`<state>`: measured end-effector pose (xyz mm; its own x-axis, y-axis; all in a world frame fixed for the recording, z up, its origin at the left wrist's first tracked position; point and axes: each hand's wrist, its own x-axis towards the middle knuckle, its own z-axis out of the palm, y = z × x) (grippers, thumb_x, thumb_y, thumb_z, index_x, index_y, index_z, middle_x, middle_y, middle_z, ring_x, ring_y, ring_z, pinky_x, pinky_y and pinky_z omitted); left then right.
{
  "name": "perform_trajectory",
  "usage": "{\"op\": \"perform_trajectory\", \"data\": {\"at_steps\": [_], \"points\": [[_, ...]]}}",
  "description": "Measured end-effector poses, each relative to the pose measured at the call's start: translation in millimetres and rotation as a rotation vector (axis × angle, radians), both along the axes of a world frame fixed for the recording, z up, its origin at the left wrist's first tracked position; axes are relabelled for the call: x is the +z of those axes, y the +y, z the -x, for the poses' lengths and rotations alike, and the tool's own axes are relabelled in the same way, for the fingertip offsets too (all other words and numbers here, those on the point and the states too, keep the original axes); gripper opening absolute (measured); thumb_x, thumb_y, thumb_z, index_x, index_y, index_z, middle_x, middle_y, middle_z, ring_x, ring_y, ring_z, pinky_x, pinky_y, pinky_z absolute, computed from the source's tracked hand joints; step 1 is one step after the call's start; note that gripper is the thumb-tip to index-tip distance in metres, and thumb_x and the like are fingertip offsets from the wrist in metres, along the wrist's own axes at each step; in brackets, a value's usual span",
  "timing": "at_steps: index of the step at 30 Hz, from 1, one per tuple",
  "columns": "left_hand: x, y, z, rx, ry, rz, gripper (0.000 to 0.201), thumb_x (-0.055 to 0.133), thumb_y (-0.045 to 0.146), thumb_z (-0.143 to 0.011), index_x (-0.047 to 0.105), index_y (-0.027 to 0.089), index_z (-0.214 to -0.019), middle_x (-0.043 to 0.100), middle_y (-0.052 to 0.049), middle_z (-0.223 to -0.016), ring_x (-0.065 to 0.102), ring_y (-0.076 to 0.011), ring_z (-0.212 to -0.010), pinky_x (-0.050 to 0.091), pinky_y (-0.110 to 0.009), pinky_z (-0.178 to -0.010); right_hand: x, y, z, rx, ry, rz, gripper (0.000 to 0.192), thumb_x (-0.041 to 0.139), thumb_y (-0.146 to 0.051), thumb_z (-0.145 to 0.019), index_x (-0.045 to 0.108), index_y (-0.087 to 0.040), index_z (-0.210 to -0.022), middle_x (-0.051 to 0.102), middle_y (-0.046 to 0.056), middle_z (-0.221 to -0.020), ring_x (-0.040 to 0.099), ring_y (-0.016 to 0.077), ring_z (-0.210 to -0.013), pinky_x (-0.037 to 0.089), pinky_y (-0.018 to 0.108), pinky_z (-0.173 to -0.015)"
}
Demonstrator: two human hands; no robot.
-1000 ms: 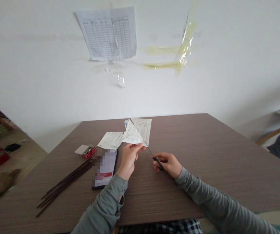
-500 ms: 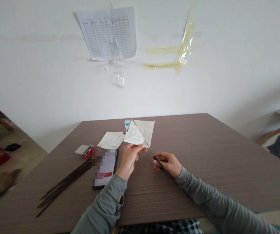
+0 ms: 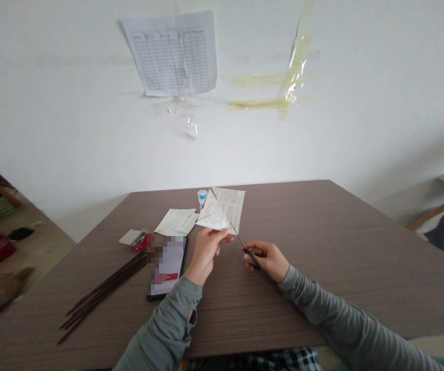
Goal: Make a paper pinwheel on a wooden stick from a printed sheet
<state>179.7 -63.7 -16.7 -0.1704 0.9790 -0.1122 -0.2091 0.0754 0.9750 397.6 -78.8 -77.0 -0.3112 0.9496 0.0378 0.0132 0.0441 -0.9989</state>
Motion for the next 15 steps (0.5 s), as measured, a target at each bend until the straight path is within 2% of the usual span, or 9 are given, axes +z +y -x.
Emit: {"op": "perform_trajectory", "data": {"at_steps": [4,15], "points": [[-1.1,0,0,0.001,0.026,-0.003,0.017,0.101,0.021,-0.079,0.083,0.021,-0.083,0.097,-0.014,-0.100,0.094,-0.0276,-0.076,0.027,-0.023,-0.046,-2.8,2,0,0.020,0.005,-0.015,0.078,0.113,-0.089,-0.077,0.089,-0.021,-0.107,0.085,0.005,-0.074,0.076,0.0241,-0.063,0.070,0.042,-0.071],[-1.4,0,0,-0.015,0.022,0.017,0.016,0.100,0.018,-0.080,0.084,0.020,-0.083,0.096,-0.013,-0.096,0.093,-0.0271,-0.075,0.028,-0.023,-0.045,8.0,-5,2,-0.028,-0.004,0.007,0.074,0.111,-0.085,-0.076,0.089,-0.022,-0.108,0.085,0.010,-0.077,0.076,0.0287,-0.067,0.068,0.047,-0.074]]}}
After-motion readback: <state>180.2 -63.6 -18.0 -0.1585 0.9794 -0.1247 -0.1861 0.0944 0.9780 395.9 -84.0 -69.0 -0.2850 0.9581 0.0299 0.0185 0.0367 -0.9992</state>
